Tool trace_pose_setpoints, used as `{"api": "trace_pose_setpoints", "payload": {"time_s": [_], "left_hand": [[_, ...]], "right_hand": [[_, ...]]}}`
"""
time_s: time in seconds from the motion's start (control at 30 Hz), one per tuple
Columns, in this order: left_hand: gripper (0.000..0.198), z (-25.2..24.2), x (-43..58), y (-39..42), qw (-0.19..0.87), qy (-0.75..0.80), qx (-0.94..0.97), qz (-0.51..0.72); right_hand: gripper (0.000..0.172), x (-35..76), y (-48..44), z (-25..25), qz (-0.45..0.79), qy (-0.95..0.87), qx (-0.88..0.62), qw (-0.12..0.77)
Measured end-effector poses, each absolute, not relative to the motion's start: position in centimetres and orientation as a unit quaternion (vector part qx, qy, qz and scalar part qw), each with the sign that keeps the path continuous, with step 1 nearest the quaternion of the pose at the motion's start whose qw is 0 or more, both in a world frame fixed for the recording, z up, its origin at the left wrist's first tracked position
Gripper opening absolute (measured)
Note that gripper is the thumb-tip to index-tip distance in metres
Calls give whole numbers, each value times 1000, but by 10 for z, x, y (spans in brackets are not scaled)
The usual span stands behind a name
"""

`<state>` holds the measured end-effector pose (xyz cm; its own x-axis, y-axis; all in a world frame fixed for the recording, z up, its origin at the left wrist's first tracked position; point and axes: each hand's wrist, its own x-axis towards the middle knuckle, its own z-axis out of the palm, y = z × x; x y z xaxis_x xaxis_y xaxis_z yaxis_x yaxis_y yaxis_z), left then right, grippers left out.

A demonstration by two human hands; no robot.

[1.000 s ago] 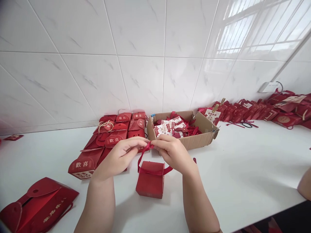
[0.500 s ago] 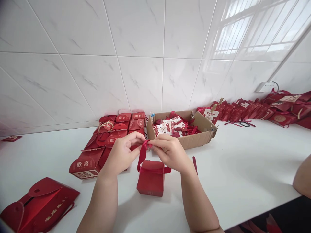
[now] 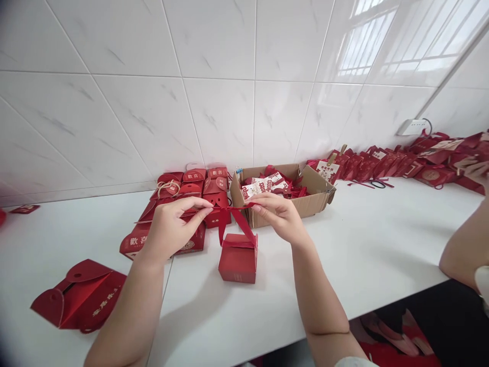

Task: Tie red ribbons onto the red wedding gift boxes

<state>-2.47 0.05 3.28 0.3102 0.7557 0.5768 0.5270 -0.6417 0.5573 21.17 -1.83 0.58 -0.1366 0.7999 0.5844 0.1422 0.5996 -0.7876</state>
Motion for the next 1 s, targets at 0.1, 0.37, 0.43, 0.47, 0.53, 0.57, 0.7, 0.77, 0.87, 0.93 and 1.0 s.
{"api": "trace_pose_setpoints", "payload": {"time_s": [0.1, 0.37, 0.43, 0.47, 0.53, 0.57, 0.7, 0.77, 0.87, 0.93, 1.0], "left_hand": [[11, 26, -37, -2, 121, 406, 819, 387], [11, -4, -77, -6, 164, 495, 797, 306], [12, -14, -86, -9, 192, 529, 779, 276], [13, -19, -90, -10, 205, 543, 771, 262], [14, -28, -95, -13, 229, 562, 758, 239], [15, -33, -97, -15, 239, 567, 754, 230], [15, -52, -95, -19, 251, 580, 742, 225], [14, -60, -93, -18, 247, 591, 734, 226], [16, -71, -93, -16, 246, 606, 725, 214], [17, -76, -94, -13, 247, 614, 722, 203], [17, -82, -98, -11, 240, 621, 720, 195]], "right_hand": [[20, 222, -22, -4, 335, -677, -358, 549], [32, 269, -53, -46, 348, -616, -500, 499], [36, 276, -63, -59, 361, -595, -538, 475], [38, 277, -68, -65, 369, -588, -556, 458], [40, 277, -75, -79, 373, -580, -588, 424], [40, 276, -78, -85, 368, -577, -602, 411], [38, 269, -82, -105, 340, -555, -651, 392], [34, 267, -82, -111, 330, -540, -666, 394], [31, 266, -82, -117, 322, -525, -679, 400], [31, 268, -83, -121, 318, -516, -686, 402], [31, 271, -86, -124, 310, -506, -695, 405]]}}
